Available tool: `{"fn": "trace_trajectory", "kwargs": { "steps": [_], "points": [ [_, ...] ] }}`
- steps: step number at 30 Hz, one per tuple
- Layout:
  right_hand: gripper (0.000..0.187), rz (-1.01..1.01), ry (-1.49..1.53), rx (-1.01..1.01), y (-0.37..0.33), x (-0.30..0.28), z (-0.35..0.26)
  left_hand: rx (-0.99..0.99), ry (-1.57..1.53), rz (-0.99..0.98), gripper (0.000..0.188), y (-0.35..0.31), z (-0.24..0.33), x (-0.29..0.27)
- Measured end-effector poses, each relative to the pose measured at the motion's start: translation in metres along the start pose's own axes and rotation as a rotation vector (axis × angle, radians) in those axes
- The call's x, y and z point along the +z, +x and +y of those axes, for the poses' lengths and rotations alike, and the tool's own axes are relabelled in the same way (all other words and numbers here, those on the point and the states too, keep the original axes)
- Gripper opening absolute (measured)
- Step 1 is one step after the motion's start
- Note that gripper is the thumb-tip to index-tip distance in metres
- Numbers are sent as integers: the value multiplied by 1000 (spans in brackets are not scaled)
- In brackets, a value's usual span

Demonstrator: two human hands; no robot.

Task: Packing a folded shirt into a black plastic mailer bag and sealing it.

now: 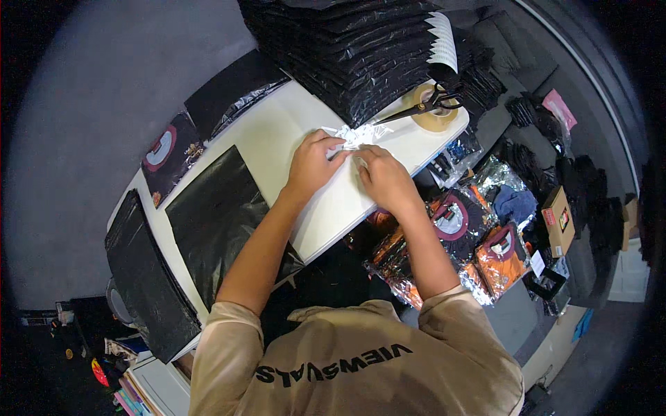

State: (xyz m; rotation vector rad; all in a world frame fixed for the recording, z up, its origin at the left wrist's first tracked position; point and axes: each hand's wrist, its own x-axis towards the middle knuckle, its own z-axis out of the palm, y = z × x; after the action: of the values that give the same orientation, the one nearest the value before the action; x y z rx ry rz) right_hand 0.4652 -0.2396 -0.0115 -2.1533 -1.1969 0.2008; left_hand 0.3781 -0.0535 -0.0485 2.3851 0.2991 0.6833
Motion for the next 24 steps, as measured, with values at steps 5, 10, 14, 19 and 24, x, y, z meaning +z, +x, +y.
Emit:
{"fn": "trace_trajectory", "kwargs": {
  "steps": [5,10,14,19,24],
  "points": [
    [30,37,-22,-25,0,5,7,94,102,32,17,3,-6,6],
    [35,35,-28,-22,4,5,6,38,-52,92,11,4,-3,3],
    [32,188,37,-126,7,15,-12,-227,-564,173,18,-6,-24,-21],
    [23,65,196,-134,8,24,-56,-343,-156,199,45,-62,-27,-103],
    [22,-261,96,-192,26,70,-139,-461,176,240,44,-148,-37,-196]
  ]
}}
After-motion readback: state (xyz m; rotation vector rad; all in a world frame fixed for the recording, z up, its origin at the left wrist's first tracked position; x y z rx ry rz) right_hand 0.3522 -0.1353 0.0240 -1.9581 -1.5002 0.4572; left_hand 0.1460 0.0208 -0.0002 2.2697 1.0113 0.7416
